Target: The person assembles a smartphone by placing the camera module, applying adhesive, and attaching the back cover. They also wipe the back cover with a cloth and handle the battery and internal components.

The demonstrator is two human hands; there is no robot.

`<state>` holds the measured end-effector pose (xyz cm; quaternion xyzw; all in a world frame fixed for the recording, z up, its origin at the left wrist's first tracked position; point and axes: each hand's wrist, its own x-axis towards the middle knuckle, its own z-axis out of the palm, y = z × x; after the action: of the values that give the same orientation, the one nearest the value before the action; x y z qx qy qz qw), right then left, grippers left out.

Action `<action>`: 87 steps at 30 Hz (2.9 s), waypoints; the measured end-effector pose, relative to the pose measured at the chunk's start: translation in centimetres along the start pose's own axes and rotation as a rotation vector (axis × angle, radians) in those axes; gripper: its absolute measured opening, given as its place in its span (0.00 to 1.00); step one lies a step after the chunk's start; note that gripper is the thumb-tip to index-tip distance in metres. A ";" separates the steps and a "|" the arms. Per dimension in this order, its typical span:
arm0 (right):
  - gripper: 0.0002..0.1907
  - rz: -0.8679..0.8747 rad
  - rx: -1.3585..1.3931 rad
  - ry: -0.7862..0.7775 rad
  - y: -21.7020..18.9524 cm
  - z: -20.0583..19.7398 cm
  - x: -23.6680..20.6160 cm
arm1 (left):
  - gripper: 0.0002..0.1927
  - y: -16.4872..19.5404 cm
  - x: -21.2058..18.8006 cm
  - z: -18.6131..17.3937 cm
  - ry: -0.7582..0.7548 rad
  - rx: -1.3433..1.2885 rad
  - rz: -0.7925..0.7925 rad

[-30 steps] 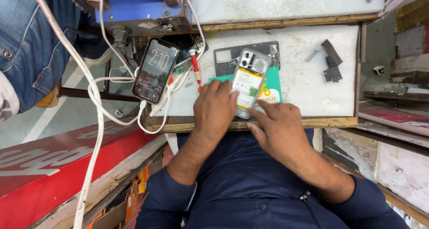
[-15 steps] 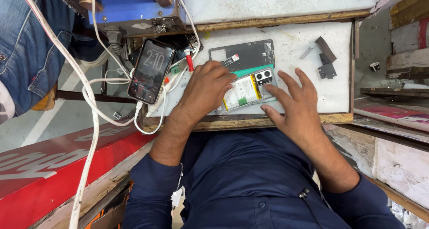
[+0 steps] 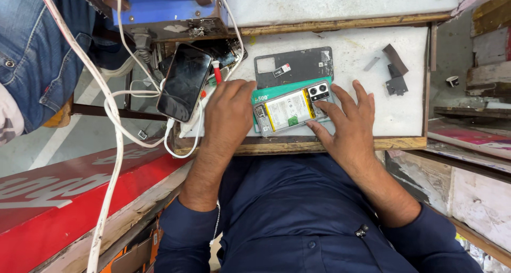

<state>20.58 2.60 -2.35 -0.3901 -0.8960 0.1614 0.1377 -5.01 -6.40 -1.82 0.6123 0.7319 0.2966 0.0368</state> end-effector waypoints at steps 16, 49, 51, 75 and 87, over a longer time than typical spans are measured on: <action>0.36 0.039 -0.068 -0.046 0.0 -1.4 -0.7 | 0.14 3.2 -2.1 2.6 -0.129 -0.026 -0.085; 0.12 -0.359 -0.034 0.098 -0.2 0.6 11.6 | 0.12 1.4 5.4 3.7 -0.100 0.064 -0.073; 0.12 -0.344 -0.006 0.076 -0.2 0.8 11.8 | 0.12 1.2 5.4 3.9 -0.088 0.042 -0.067; 0.06 0.130 0.995 -0.418 -0.2 -0.3 13.2 | 0.07 -0.4 5.3 3.0 -0.238 -0.750 -0.353; 0.07 0.071 1.249 -0.338 0.8 1.5 12.2 | 0.08 1.1 5.0 2.5 -0.127 -0.716 -0.346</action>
<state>12.49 11.94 -2.54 -0.2351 -0.6295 0.7157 0.1903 -4.20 -0.73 -1.81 0.4457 0.6707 0.4840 0.3424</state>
